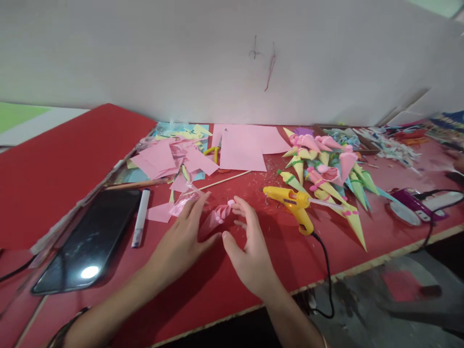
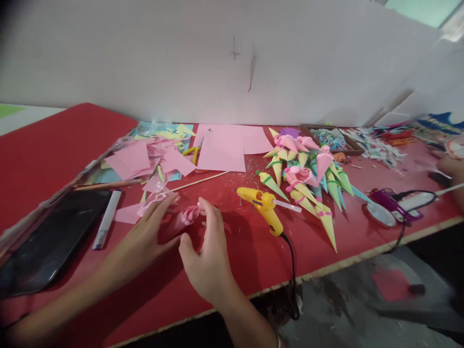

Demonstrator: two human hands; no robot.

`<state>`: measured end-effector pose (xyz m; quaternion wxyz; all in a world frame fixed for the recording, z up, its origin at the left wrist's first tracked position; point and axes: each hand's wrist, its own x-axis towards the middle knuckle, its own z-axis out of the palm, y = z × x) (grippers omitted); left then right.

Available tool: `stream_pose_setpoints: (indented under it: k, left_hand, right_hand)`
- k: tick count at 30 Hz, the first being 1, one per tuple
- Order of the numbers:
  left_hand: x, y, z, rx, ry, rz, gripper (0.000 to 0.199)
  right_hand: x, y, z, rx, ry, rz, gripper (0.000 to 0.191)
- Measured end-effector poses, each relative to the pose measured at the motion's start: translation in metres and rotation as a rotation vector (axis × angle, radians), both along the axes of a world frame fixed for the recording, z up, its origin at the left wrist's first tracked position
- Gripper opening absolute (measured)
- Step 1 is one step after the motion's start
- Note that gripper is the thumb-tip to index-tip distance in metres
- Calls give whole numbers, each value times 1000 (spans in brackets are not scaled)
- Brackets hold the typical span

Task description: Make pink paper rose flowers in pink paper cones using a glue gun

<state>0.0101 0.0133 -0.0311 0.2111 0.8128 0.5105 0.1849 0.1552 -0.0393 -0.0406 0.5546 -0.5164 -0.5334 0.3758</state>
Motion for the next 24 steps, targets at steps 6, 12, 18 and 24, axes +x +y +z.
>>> stream_pose_setpoints:
  k: [6, 12, 18, 24]
  left_hand:
    - [-11, 23, 27, 327, 296, 119, 51]
    - [-22, 34, 19, 222, 336, 175, 54]
    - [-23, 33, 17, 231, 209, 105, 38]
    - [-15, 18, 31, 110, 6, -128, 45]
  right_hand:
    - [0, -1, 2, 44, 0, 1, 58]
    - [1, 0, 7, 80, 1, 10, 47]
    - [4, 1, 10, 119, 19, 12, 45]
    - [6, 3, 17, 158, -29, -6, 37]
